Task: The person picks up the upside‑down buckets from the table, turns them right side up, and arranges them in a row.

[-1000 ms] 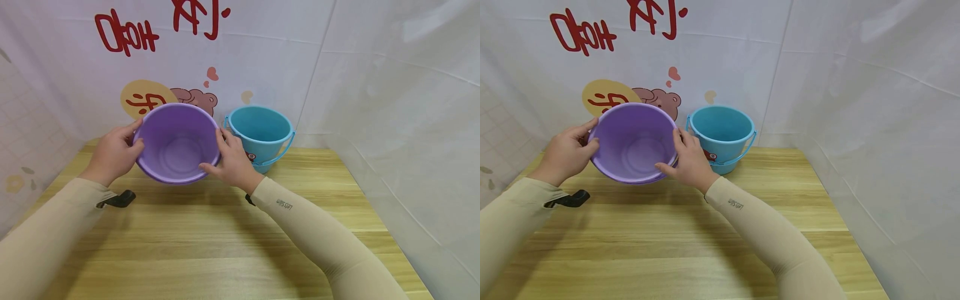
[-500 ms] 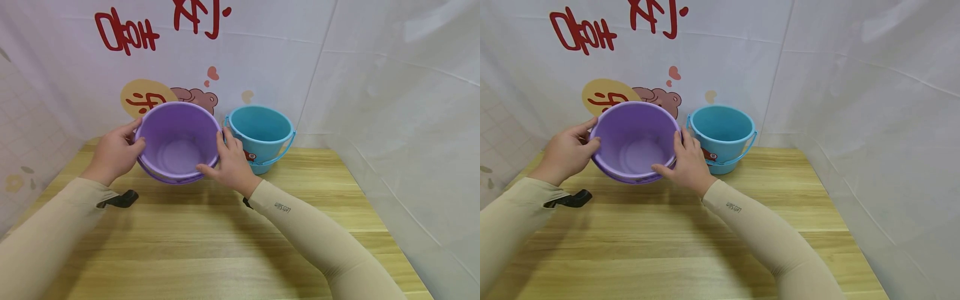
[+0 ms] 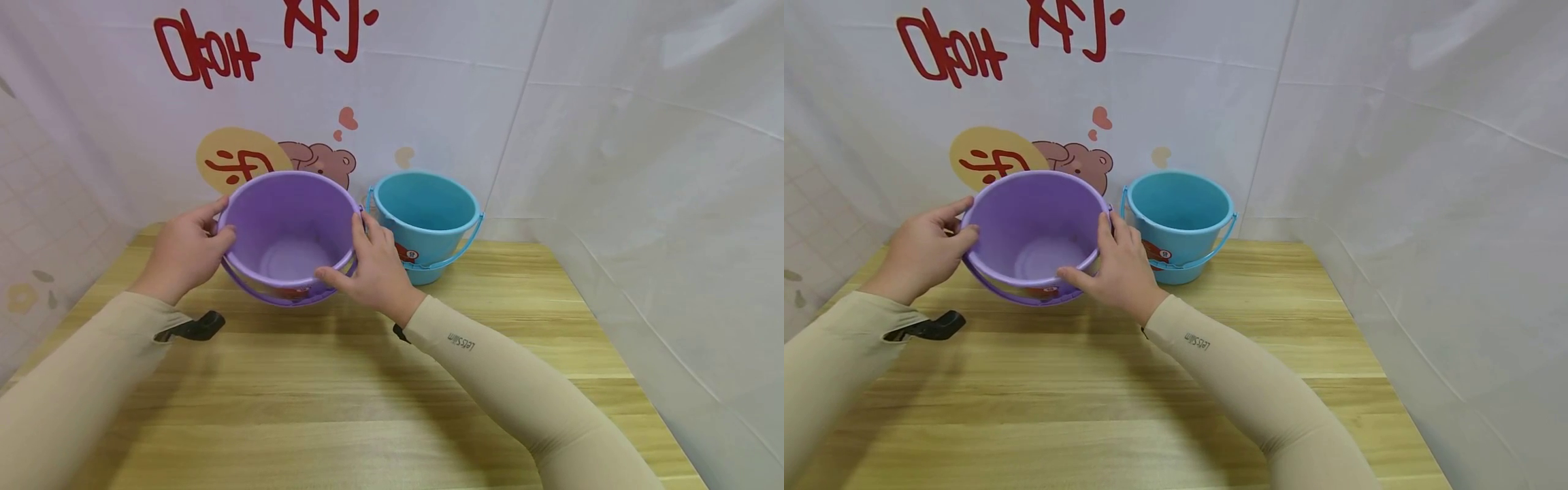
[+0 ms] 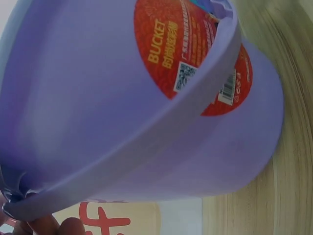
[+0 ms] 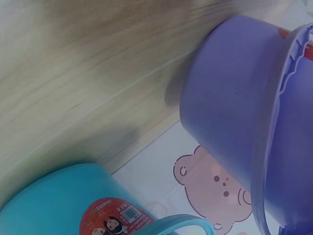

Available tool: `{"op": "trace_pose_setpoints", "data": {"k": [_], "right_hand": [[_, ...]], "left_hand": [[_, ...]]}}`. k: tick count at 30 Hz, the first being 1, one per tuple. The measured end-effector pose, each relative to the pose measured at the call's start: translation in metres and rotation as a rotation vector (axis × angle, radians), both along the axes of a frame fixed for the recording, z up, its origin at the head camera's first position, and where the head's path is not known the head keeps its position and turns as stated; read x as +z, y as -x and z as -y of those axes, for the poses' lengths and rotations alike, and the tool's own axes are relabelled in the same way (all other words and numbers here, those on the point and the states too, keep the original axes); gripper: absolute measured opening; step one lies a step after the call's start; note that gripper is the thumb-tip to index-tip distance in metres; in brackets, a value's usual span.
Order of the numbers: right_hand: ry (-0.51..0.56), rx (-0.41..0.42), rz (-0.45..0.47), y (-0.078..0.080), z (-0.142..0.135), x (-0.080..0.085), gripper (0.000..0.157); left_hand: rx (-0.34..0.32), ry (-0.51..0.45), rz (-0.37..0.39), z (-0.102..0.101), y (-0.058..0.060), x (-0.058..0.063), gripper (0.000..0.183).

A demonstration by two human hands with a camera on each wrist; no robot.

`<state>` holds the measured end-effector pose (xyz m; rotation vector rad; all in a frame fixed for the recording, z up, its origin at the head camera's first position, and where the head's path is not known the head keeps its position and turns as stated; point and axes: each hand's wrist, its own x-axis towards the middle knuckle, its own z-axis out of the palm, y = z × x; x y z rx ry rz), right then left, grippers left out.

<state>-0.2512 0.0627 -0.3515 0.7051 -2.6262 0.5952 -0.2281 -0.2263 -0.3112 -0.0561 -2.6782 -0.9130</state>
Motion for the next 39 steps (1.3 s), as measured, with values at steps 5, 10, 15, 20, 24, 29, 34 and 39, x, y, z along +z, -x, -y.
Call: {"op": "trace_pose_setpoints", "data": {"k": [5, 10, 15, 20, 24, 29, 34, 39], "right_hand": [[0.016, 0.009, 0.016, 0.0, -0.001, 0.003, 0.113], [0.041, 0.01, 0.053, 0.0, -0.002, 0.006, 0.109], [0.037, 0.0, 0.047, 0.0, -0.002, 0.006, 0.099], [0.009, -0.018, 0.021, 0.002, 0.002, 0.004, 0.094], [0.004, -0.038, 0.054, -0.001, 0.006, 0.006, 0.099], [-0.004, -0.056, 0.102, -0.005, 0.011, 0.008, 0.106], [-0.03, -0.056, 0.088, -0.008, 0.016, 0.008, 0.098], [-0.042, -0.056, 0.043, -0.012, 0.02, 0.01, 0.079]], "left_hand": [[-0.029, 0.024, 0.011, -0.001, -0.002, 0.001, 0.056], [-0.124, 0.069, 0.037, 0.001, -0.003, -0.001, 0.072], [-0.212, 0.109, 0.072, 0.004, -0.004, -0.004, 0.087], [-0.234, 0.112, 0.082, 0.006, -0.004, -0.009, 0.095], [-0.217, 0.122, 0.095, 0.004, -0.005, -0.013, 0.102], [-0.196, 0.14, 0.075, -0.001, -0.006, -0.015, 0.107], [-0.171, 0.136, 0.059, -0.005, -0.007, -0.015, 0.101], [-0.127, 0.134, 0.08, -0.005, -0.008, -0.016, 0.093]]}}
